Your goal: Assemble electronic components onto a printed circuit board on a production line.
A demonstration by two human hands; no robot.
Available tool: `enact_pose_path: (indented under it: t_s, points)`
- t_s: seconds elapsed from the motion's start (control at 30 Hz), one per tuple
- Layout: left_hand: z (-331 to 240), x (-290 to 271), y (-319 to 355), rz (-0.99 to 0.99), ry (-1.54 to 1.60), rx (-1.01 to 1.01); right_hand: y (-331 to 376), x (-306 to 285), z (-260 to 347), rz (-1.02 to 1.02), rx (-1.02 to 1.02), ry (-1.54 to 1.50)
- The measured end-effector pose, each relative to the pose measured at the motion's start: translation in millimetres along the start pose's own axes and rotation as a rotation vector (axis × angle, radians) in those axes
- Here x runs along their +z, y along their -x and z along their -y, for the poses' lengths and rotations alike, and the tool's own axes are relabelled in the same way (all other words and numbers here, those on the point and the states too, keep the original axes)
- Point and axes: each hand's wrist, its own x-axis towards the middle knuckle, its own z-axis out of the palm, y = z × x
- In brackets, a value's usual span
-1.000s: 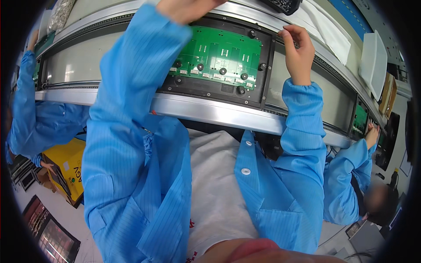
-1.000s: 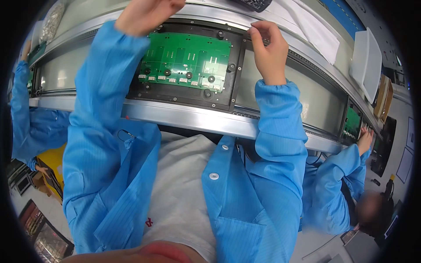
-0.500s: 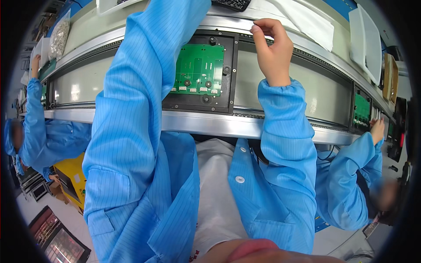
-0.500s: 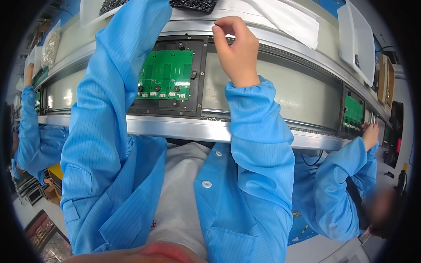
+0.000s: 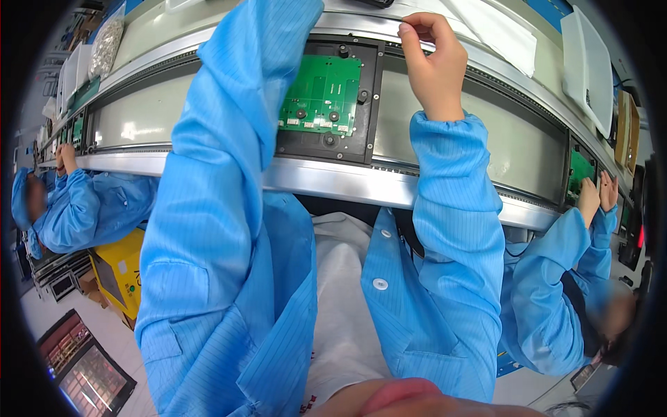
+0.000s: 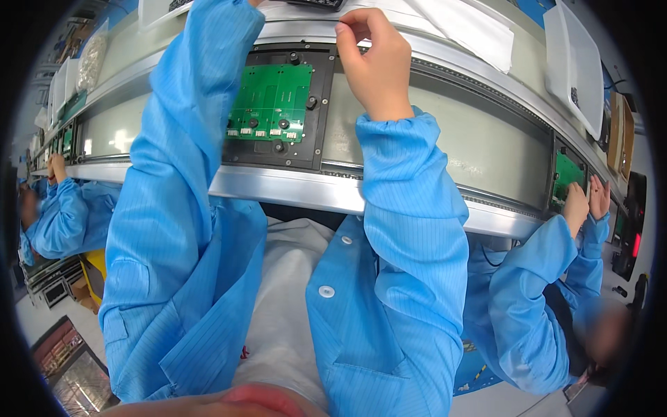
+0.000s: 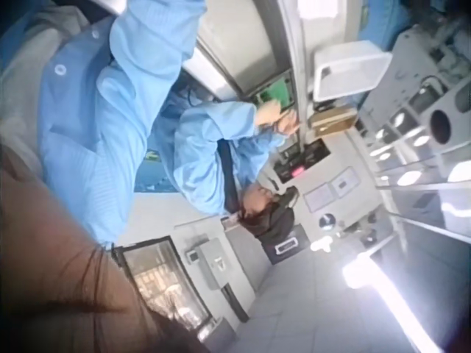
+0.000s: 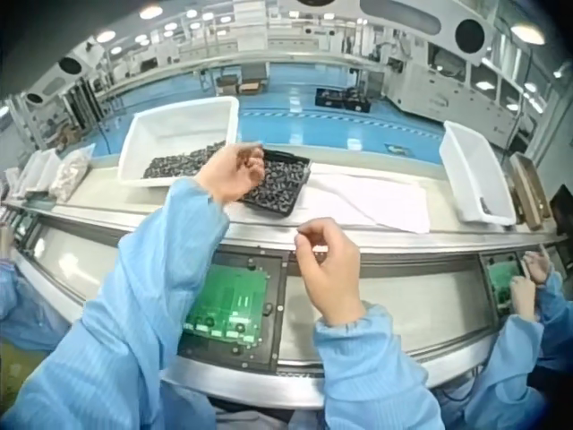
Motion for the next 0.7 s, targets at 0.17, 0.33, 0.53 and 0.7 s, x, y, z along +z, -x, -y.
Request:
enact_pose_path:
  t_s: [0.17, 0.33, 0.53, 0.7]
  points:
    - [11, -32, 31, -0.047, -1.542, 0.054, -4, 0, 3, 0.005, 0.006, -0.001]
    - [25, -57, 6, 0.120, -2.312, 0.000, -2, 0, 4, 0.054, -0.004, 0.008]
    - [10, -172, -71, 0.123, -2.617, -0.092, -3, -6, 3, 0.028, 0.070, 0.068]
    - [-34, -182, -113, 0.271, -2.429, -0.100, -7, 9, 7, 0.106, 0.058, 0.040]
